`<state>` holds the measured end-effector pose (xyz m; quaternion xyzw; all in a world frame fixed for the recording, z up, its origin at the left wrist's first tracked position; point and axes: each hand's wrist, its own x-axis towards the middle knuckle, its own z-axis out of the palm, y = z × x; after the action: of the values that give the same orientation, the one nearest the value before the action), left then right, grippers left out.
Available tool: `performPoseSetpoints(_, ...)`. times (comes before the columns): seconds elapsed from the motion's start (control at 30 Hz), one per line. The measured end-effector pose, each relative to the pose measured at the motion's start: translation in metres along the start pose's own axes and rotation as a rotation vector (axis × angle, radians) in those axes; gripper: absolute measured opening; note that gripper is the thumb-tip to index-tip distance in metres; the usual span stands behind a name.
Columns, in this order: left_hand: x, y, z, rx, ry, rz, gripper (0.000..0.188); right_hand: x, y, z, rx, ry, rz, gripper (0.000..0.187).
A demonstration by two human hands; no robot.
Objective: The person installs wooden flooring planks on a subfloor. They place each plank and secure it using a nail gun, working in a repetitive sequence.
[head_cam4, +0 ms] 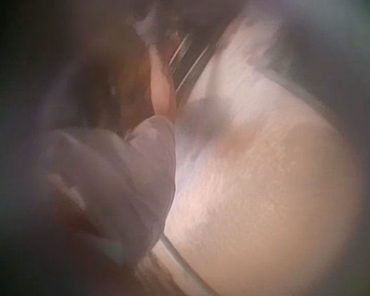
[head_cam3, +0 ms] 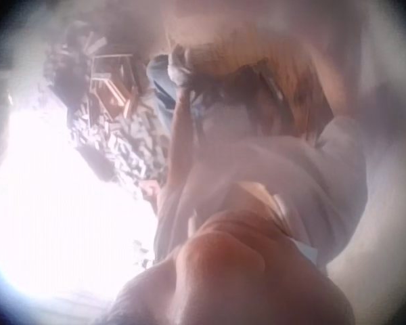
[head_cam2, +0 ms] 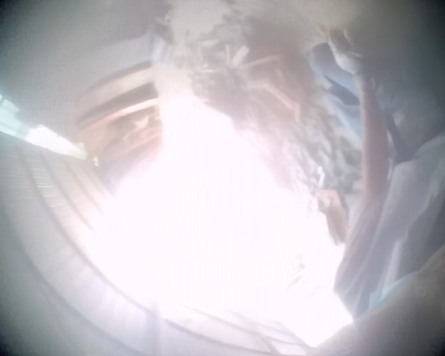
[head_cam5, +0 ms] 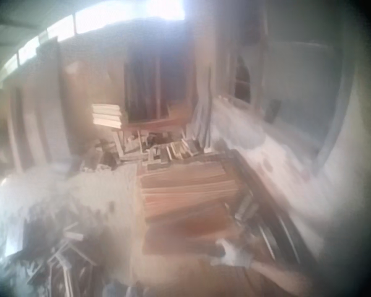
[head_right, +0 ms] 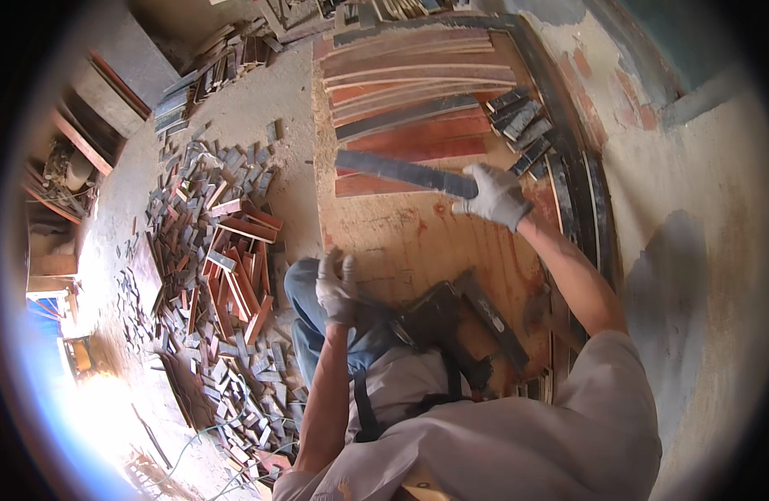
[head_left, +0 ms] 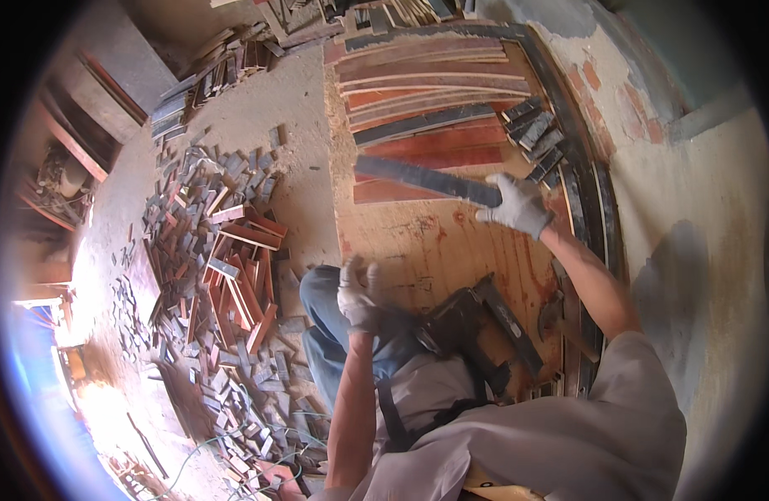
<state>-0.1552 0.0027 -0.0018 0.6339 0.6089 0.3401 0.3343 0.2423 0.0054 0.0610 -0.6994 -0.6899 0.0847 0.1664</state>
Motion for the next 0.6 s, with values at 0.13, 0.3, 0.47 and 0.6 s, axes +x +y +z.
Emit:
performPoseSetpoints(0.13, 0.016, -0.008, -0.002, -0.393, 0.108, -0.120, 0.083, -0.070, -0.004, 0.022, -0.017, -0.109, -0.046, 0.076)
performPoseSetpoints(0.3, 0.054, -0.015, 0.008, -0.274, 0.043, -0.130, 0.081, -0.109, 0.006, 0.044, -0.268, -0.300, 0.064, 0.054)
performPoseSetpoints(0.47, 0.110, 0.005, 0.027, 0.420, -0.113, 0.266, 0.075, -0.132, 0.002, 0.020, -0.047, -0.532, 0.265, 0.041)
performPoseSetpoints(0.6, 0.150, 0.014, 0.049, 0.652, -0.297, 0.308, 0.075, -0.148, -0.020, -0.026, 0.284, -0.191, 0.178, 0.044)
